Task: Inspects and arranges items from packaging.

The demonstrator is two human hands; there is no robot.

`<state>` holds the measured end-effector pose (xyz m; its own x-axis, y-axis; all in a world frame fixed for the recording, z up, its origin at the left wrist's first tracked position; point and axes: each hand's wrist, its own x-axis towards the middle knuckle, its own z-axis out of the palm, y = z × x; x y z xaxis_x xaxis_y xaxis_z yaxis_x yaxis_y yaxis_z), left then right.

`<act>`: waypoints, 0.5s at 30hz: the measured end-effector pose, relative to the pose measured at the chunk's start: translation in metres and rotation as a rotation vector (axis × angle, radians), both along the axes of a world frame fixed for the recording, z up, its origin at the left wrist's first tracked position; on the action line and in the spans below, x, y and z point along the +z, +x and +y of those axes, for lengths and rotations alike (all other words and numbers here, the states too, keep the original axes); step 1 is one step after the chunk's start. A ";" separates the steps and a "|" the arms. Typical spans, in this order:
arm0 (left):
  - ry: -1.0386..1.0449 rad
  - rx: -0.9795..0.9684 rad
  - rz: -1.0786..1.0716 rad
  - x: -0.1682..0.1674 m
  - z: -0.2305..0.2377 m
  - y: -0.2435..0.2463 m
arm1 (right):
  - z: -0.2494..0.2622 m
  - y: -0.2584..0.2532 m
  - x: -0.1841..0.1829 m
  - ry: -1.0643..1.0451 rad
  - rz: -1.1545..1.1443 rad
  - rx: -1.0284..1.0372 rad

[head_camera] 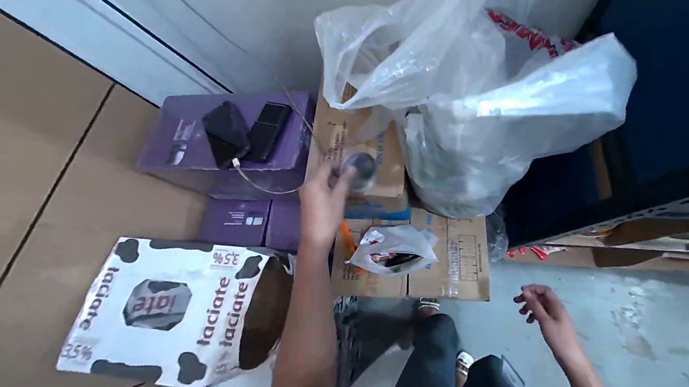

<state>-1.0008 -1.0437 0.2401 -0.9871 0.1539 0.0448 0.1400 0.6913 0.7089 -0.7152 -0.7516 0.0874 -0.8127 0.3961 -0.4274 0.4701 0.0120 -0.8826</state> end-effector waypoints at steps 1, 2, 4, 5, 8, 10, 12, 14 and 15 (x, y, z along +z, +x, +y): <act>0.098 -0.038 -0.041 -0.002 0.007 0.024 | -0.004 -0.013 0.014 0.028 0.081 0.061; 0.204 -0.112 -0.087 -0.008 0.014 0.047 | -0.010 -0.026 0.027 0.052 0.156 0.129; 0.313 -0.312 -0.144 -0.027 0.026 0.081 | -0.023 -0.047 0.041 0.104 0.291 0.280; 0.321 -0.404 -0.135 -0.037 0.032 0.090 | -0.030 -0.057 0.042 0.126 0.351 0.343; 0.333 -0.587 0.001 -0.072 0.043 0.106 | -0.049 -0.073 0.024 0.218 0.546 0.427; 0.396 -0.636 0.147 -0.095 0.043 0.110 | -0.056 -0.078 0.005 0.264 0.688 0.402; 0.471 -0.604 0.257 -0.118 0.036 0.111 | -0.058 -0.082 -0.012 0.275 0.807 0.364; 0.479 -0.497 0.349 -0.142 0.022 0.109 | -0.054 -0.084 -0.026 0.276 0.889 0.299; 0.458 -0.445 0.391 -0.155 0.015 0.107 | -0.051 -0.084 -0.032 0.276 0.921 0.269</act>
